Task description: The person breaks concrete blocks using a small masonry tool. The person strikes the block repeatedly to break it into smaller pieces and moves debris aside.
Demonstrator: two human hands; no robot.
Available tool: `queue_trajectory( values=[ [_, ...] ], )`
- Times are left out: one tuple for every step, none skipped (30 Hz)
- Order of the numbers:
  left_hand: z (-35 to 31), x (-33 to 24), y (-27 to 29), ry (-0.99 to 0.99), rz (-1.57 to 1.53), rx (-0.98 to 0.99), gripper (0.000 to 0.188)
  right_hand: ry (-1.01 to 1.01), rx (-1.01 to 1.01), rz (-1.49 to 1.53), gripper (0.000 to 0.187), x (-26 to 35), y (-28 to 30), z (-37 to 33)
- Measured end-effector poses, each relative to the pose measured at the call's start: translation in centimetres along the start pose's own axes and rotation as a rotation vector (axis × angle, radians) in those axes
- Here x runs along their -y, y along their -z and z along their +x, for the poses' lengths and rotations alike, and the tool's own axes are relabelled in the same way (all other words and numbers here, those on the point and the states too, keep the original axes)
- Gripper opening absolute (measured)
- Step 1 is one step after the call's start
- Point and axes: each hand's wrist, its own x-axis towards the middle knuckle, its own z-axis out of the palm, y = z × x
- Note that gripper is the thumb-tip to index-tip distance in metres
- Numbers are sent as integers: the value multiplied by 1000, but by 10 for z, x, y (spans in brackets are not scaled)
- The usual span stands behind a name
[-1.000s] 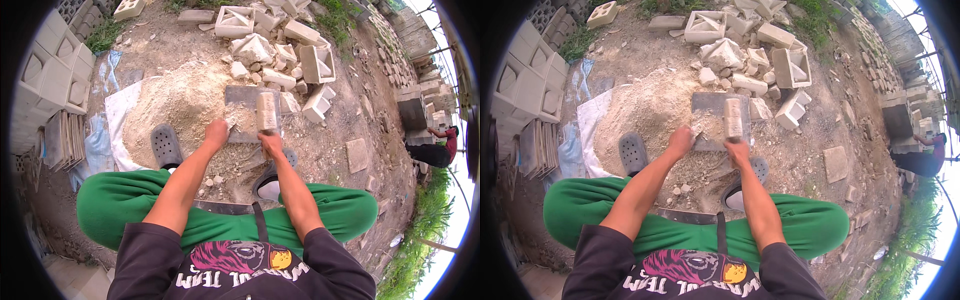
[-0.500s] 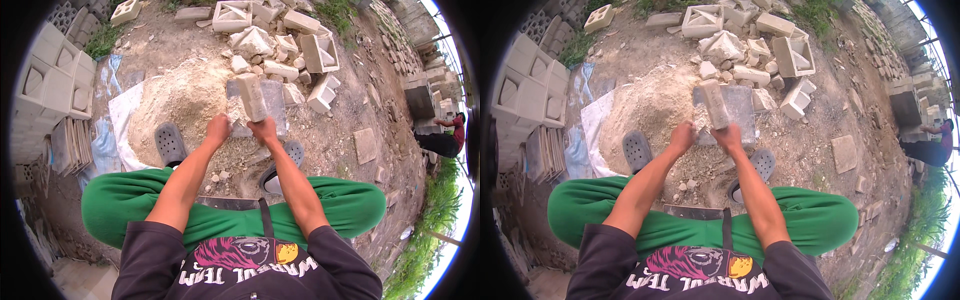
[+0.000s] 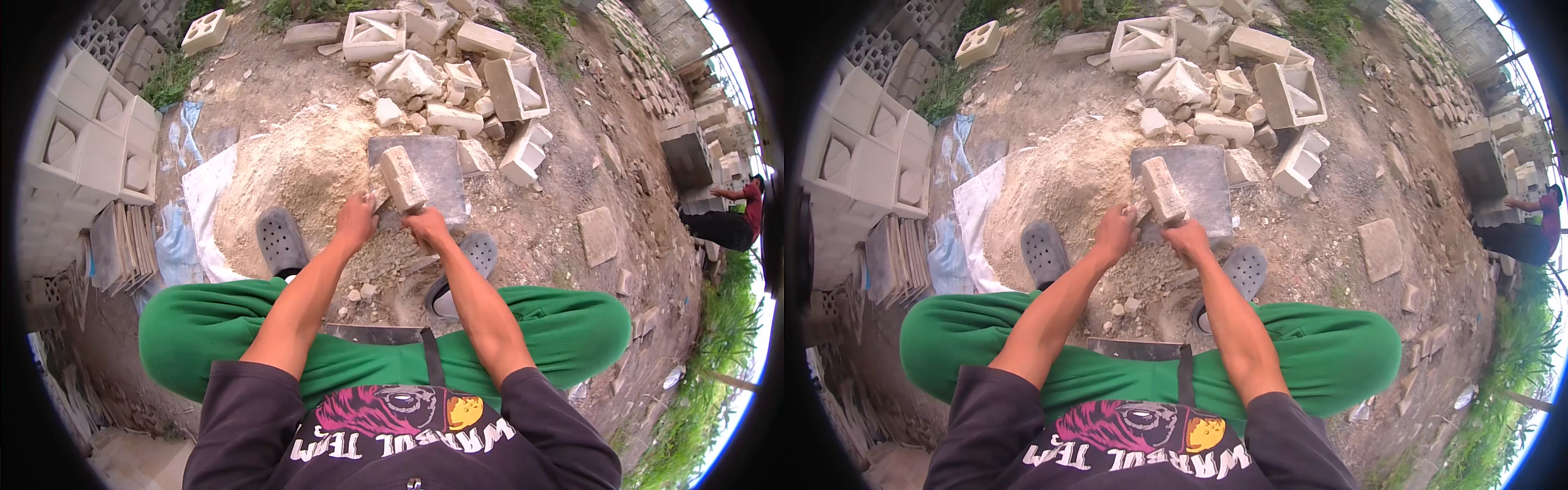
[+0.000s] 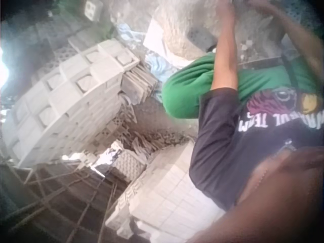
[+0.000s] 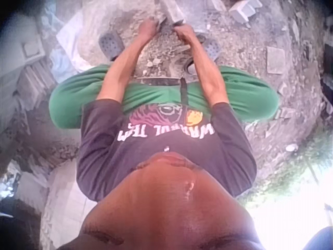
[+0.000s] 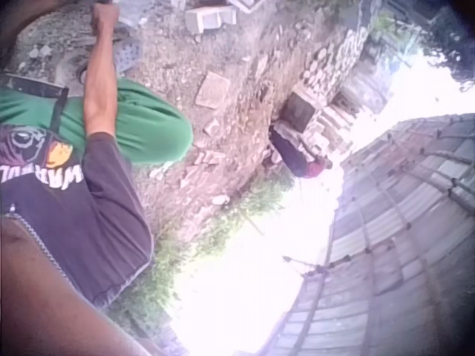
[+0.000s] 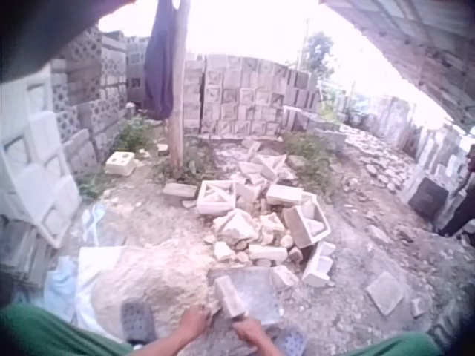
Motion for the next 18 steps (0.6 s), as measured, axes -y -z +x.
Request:
queue_trajectory(
  values=[
    [-2,-2,-2,-7,1,-3,30,3,-6,4,27,-1,4,-2],
    [-3,-2,-1,37,-24,60,35,-34,10,90,28,0,7,-5],
    [-2,-1,0,82,-49,123,40,-71,27,176,29,3,9,-7],
    [1,2,1,81,-40,118,40,-63,29,182,29,6,11,-5],
    [3,-1,1,73,-54,98,41,-23,-10,172,26,1,15,-2],
    [4,-4,1,66,-69,78,42,17,-49,162,23,-3,19,1],
    [9,-5,2,60,-67,82,42,-12,-52,229,22,-9,21,10],
    [12,-3,6,92,-95,106,42,-17,-46,235,22,-6,21,9],
    [14,-2,9,124,-122,130,43,-29,-48,296,21,-4,22,7],
    [12,-2,10,124,-116,138,43,-42,-50,357,21,-1,22,6],
    [13,-3,11,119,-121,74,42,-36,-91,345,20,-4,21,10],
    [14,-4,12,113,-127,11,42,-40,-95,354,20,-8,22,14],
    [18,-6,11,104,-124,18,42,-88,-133,382,21,-13,22,17],
    [18,-6,10,133,-122,-67,42,-139,-159,410,22,-14,19,17],
    [19,-6,10,161,-120,-151,42,-146,-153,420,22,-15,17,18],
    [22,-4,10,161,-111,-142,42,-144,-167,386,23,-16,16,19],
    [25,-5,12,194,-74,-122,43,-145,-180,350,24,-18,16,19],
    [29,-4,13,228,-36,-102,45,-155,-173,356,24,-20,16,20]
  ],
)
